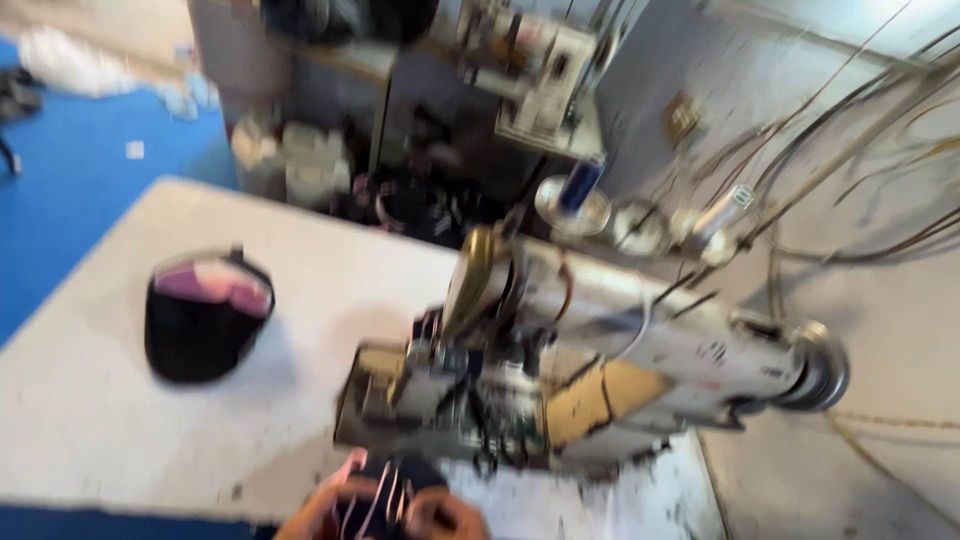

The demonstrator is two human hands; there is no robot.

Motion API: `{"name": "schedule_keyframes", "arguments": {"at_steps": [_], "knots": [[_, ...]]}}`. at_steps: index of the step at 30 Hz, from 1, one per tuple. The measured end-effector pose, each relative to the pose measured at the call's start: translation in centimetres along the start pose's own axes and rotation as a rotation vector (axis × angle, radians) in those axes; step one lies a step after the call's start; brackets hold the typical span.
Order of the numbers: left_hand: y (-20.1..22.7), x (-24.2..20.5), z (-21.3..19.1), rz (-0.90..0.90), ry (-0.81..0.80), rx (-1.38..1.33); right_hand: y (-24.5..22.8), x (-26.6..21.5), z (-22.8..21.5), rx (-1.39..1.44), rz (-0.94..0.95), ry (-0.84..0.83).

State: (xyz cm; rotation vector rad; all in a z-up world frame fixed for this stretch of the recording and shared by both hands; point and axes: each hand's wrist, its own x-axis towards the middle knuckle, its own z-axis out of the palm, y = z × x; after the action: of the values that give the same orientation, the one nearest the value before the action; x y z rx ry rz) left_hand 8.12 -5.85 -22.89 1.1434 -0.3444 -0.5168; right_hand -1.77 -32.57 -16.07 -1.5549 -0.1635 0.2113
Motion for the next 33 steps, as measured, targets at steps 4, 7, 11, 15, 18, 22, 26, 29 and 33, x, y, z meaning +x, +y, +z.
{"name": "schedule_keyframes", "arguments": {"at_steps": [4,7,11,15,18,22,26,29,33], "knots": [[20.8,-8.6,12.0,0.336,0.045,0.616,-14.7,-1.3,4.1,0.051,0.261,0.128],[22.1,-8.8,12.6,0.082,0.177,0.533,-15.9,-0.9,4.7,0.165,0.271,0.090],[22.1,-8.8,12.0,-0.018,0.170,0.540,-20.9,-0.2,5.9,-0.059,0.181,0.055],[21.2,-9.2,11.4,0.001,0.084,0.455,-23.4,0.2,5.5,-0.384,0.143,-0.053],[21.7,-9.4,11.6,-0.157,0.028,0.301,-24.7,0.5,5.4,-0.449,0.107,-0.141],[22.8,-9.0,12.4,-0.273,0.104,0.580,-26.6,0.8,6.9,-0.672,0.129,-0.226],[22.5,-8.9,12.4,-0.163,0.101,0.577,-26.1,0.8,7.9,-0.739,0.137,-0.194],[22.2,-8.9,12.3,-0.130,0.109,0.563,-25.0,0.8,7.7,-0.746,-0.026,-0.189],[21.1,-9.2,11.5,-0.264,0.092,0.384,-24.2,0.6,7.6,-0.581,-0.016,-0.230]]}}
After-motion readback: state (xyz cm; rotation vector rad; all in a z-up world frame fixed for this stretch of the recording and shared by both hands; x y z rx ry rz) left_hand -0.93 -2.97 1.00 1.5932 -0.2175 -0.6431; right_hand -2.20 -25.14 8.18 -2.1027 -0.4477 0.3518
